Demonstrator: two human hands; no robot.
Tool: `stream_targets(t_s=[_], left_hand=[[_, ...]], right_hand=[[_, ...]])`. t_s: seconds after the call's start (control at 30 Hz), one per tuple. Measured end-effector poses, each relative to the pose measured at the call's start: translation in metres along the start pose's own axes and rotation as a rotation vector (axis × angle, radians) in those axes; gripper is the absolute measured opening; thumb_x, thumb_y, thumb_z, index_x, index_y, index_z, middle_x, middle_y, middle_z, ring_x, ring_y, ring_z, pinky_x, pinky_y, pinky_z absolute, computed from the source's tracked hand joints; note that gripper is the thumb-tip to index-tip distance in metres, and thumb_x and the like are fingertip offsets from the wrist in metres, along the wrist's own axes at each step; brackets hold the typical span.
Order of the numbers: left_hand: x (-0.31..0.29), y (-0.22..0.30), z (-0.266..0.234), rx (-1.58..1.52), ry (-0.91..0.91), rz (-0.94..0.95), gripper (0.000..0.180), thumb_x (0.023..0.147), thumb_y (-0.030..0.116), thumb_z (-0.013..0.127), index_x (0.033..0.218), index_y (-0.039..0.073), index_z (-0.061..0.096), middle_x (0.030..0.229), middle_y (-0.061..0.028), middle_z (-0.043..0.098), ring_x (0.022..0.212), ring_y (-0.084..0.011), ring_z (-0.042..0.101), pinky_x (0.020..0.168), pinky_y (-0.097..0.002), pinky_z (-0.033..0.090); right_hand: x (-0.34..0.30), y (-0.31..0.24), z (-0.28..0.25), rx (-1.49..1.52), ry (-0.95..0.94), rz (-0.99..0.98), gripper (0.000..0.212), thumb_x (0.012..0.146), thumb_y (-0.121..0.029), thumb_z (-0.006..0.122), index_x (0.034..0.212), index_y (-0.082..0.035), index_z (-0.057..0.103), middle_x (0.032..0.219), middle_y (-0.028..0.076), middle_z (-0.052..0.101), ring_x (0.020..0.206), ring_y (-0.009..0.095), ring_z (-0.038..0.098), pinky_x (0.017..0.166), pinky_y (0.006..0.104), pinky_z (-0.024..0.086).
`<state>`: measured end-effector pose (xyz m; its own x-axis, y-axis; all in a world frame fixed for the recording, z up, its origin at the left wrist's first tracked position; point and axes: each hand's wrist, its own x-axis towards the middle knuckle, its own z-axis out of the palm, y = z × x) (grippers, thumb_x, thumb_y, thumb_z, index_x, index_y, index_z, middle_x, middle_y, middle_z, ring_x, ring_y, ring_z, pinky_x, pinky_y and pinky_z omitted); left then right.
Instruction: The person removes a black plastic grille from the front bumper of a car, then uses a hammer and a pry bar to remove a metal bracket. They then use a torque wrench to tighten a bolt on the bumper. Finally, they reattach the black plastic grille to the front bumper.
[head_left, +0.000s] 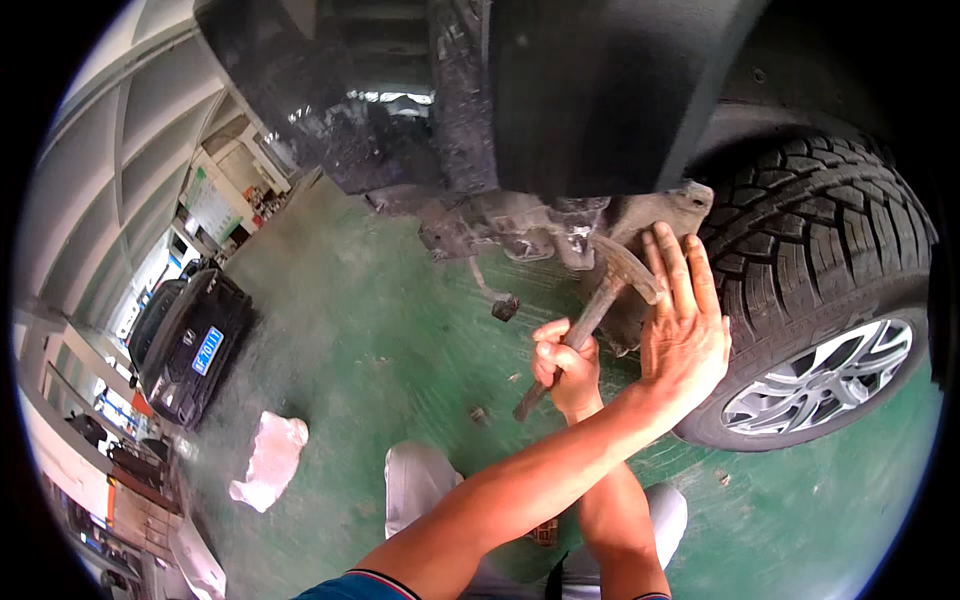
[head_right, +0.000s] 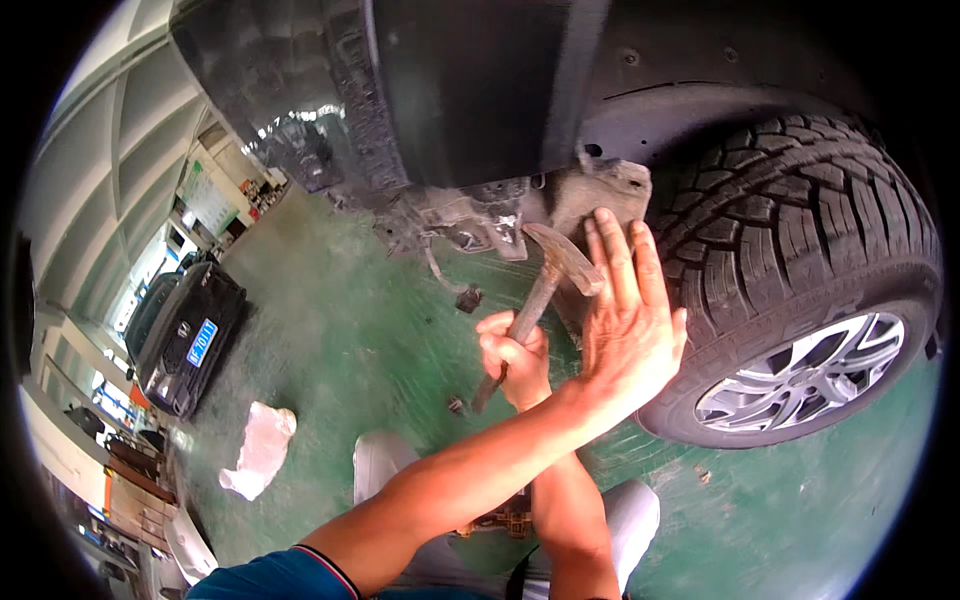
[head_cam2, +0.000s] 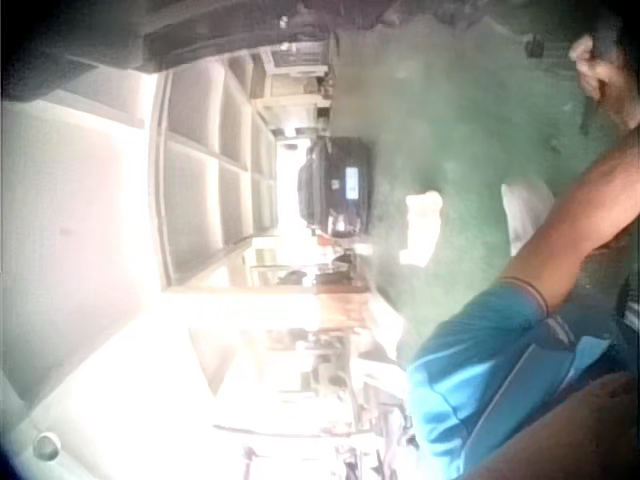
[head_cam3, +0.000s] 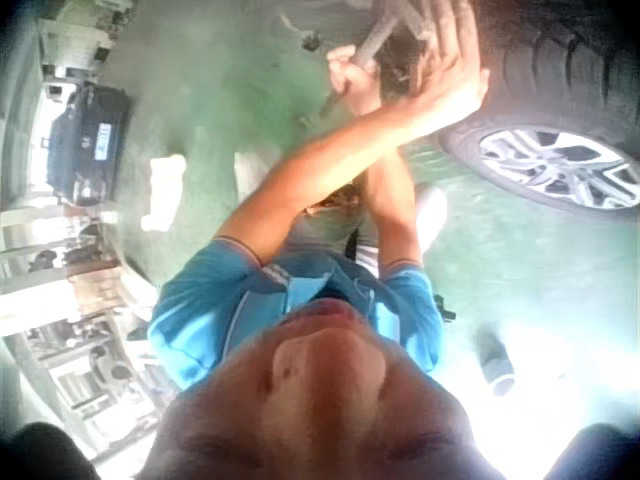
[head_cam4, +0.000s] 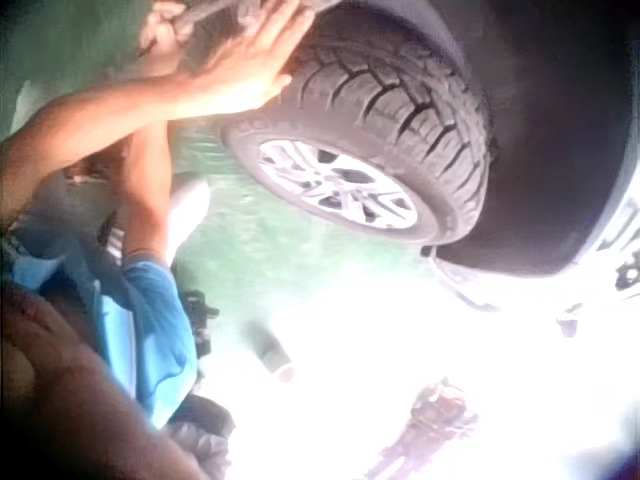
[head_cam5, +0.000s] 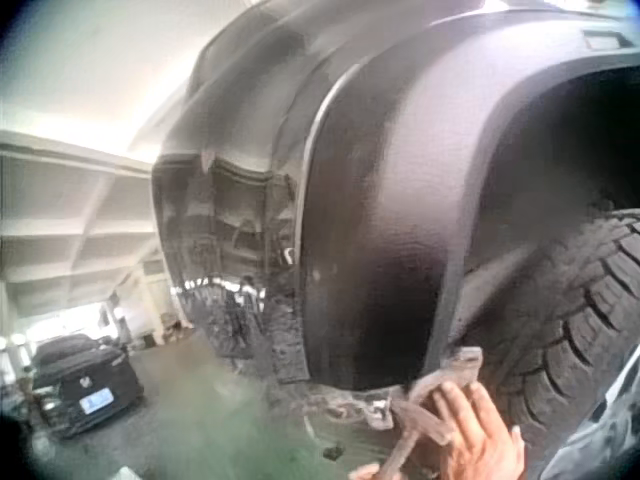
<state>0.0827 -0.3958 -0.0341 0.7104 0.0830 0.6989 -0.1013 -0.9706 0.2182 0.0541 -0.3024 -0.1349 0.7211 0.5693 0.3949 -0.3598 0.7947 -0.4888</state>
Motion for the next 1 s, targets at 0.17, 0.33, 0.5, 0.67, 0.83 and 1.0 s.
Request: stream_targets(t_s=[0.17, 0.33, 0.5, 0.67, 0.83, 1.0], left_hand=[[-0.004, -0.004, 0.003, -0.067, 0.017, -0.055, 0.088, 0.078, 0.014, 0.068, 0.143, -0.016, 0.017, 0.149, -0.0419, 0.002, 0.14, -0.0561, 0.01, 0.113, -0.0477, 0.032], [-0.015, -0.008, -0.005, -0.112, 0.059, 0.013, 0.082, 0.079, 0.013, 0.068, 0.142, -0.016, 0.023, 0.15, -0.0396, 0.007, 0.141, -0.0532, 0.015, 0.115, -0.052, 0.026], [-0.032, -0.024, -0.034, -0.332, 0.058, 0.064, 0.074, 0.079, 0.009, 0.07, 0.142, -0.008, 0.033, 0.15, -0.0301, 0.022, 0.136, -0.0464, 0.032, 0.113, -0.0487, 0.031], [-0.049, -0.064, -0.062, -0.343, 0.07, 0.149, 0.063, 0.081, 0.007, 0.07, 0.137, -0.004, 0.044, 0.145, -0.0255, 0.036, 0.131, -0.0402, 0.041, 0.107, -0.043, 0.038], [-0.082, -0.097, -0.069, -0.304, -0.019, 0.195, 0.055, 0.08, 0.004, 0.071, 0.13, -0.007, 0.051, 0.137, -0.0224, 0.047, 0.124, -0.0318, 0.05, 0.103, -0.0397, 0.041], [-0.108, -0.166, -0.089, -0.439, -0.045, -0.241, 0.042, 0.091, 0.011, 0.062, 0.128, -0.005, 0.052, 0.127, -0.0181, 0.057, 0.118, -0.0296, 0.056, 0.1, -0.0402, 0.044]], right_hand=[[-0.027, 0.021, -0.005, 0.003, 0.109, 0.083, 0.011, 0.082, -0.005, 0.06, 0.092, -0.001, 0.061, 0.05, 0.001, 0.039, 0.039, 0.012, 0.035, 0.039, 0.0301, 0.028], [-0.068, 0.031, -0.009, -0.096, 0.339, 0.195, 0.015, 0.081, -0.002, 0.055, 0.095, 0.003, 0.058, 0.05, 0.005, 0.042, 0.038, 0.015, 0.038, 0.038, 0.0312, 0.034], [-0.101, 0.039, -0.048, -0.134, 0.298, 0.347, 0.019, 0.085, -0.005, 0.063, 0.101, 0.004, 0.057, 0.056, 0.003, 0.05, 0.043, 0.012, 0.045, 0.042, 0.0265, 0.04], [-0.08, 0.06, -0.039, -0.164, 0.227, 0.29, 0.016, 0.087, -0.004, 0.062, 0.1, 0.003, 0.06, 0.065, 0.0, 0.055, 0.047, 0.008, 0.045, 0.044, 0.0231, 0.038], [-0.075, 0.061, -0.019, -0.027, 0.298, 0.279, 0.015, 0.086, 0.0, 0.06, 0.1, 0.001, 0.062, 0.067, -0.002, 0.055, 0.048, 0.005, 0.043, 0.043, 0.022, 0.034], [-0.087, 0.061, -0.02, -0.077, 0.309, 0.293, 0.015, 0.085, 0.001, 0.06, 0.1, 0.0, 0.064, 0.068, -0.003, 0.055, 0.048, 0.003, 0.043, 0.042, 0.0211, 0.031]])
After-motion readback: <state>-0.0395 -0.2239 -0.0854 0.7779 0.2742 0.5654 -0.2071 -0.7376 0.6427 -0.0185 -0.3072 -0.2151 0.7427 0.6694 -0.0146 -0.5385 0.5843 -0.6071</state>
